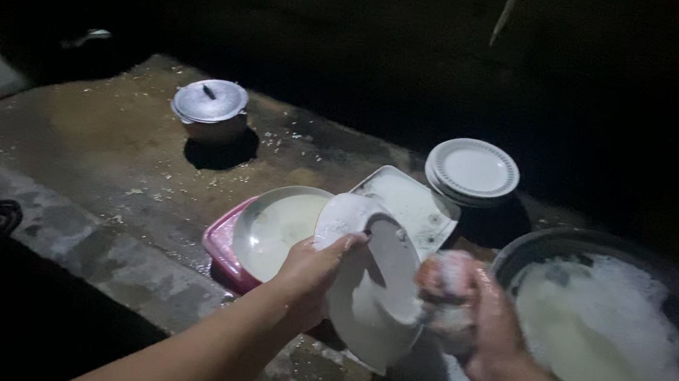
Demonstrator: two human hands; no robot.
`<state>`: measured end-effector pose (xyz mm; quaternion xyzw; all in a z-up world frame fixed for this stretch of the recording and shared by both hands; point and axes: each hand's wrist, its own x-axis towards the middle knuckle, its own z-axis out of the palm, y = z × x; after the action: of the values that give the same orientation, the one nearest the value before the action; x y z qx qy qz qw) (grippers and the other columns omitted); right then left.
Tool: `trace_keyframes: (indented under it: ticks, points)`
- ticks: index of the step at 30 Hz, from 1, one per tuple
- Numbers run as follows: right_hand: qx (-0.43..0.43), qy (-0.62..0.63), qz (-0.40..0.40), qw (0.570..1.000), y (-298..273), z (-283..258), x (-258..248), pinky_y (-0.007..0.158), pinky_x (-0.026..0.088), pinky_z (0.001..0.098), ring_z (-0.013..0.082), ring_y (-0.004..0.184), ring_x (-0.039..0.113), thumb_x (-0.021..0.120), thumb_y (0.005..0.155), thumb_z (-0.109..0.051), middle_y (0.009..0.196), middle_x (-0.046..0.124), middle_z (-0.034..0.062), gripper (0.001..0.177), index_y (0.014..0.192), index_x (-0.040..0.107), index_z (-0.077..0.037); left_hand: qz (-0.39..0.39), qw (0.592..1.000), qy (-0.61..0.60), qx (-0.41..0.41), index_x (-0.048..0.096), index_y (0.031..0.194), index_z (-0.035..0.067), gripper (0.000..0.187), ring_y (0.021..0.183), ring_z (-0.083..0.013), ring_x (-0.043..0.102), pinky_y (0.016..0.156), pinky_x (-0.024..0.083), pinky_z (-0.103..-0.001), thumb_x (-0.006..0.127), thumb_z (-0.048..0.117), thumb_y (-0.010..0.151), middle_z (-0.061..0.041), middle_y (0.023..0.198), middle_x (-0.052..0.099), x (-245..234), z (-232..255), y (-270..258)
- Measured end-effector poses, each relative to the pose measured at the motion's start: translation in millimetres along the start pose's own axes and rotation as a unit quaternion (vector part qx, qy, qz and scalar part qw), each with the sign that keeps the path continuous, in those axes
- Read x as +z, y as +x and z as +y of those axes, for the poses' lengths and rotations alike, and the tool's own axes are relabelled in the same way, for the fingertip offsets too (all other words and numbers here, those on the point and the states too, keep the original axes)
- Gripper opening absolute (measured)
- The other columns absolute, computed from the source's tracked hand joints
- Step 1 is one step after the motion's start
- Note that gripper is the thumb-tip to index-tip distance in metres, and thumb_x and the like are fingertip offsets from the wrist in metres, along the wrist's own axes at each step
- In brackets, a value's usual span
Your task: The person washes several plates, a bowl, and a spoon by hand using a sponge and soapy water in a basin.
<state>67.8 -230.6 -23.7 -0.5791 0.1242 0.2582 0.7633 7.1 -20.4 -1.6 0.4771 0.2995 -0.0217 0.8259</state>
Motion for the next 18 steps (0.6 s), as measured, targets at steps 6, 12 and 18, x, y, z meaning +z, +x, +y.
trace_keyframes:
  ticks: [6, 12, 18]
  points:
    - [-0.224, -0.207, -0.097, 0.947, -46.0, -14.5, 50.3, 0.094, 0.058, 0.0429, 0.0272, 0.106, 0.072, 0.045, 0.094, -0.036, 0.121, 0.072, 0.0172, 0.047, 0.133, 0.061, -0.015, -0.021, 0.996, 0.083, 0.026, 0.064, 0.127, -0.001, 0.038, 0.090, -0.0330, 0.073, 0.079, 0.064, -0.048, 0.057, 0.025, 0.100, -0.022, 0.109, 0.070, 22.1, -13.6, -2.9]
    - [-0.529, -0.352, -0.128, 0.761, -19.5, -24.4, 50.4, 0.104, 0.046, 0.0456, 0.0306, 0.125, 0.061, 0.043, 0.106, -0.027, 0.134, 0.066, 0.0214, 0.043, 0.134, 0.064, -0.002, -0.151, 0.972, 0.154, 0.096, 0.065, 0.118, -0.003, 0.026, 0.085, -0.0221, 0.072, 0.074, 0.062, -0.037, 0.054, 0.007, 0.097, -0.015, 0.100, 0.073, 34.2, -26.5, -6.0]
    - [-0.250, -0.371, 0.022, 0.894, 18.4, -58.9, 42.4, 0.095, 0.057, 0.0444, 0.0291, 0.105, 0.074, 0.042, 0.098, -0.032, 0.114, 0.075, 0.0129, 0.045, 0.131, 0.068, -0.016, -0.140, 0.960, 0.230, 0.077, 0.067, 0.114, -0.003, 0.032, 0.073, -0.0200, 0.069, 0.065, 0.059, -0.036, 0.060, 0.026, 0.102, -0.014, 0.088, 0.070, 49.1, -7.7, -36.7]
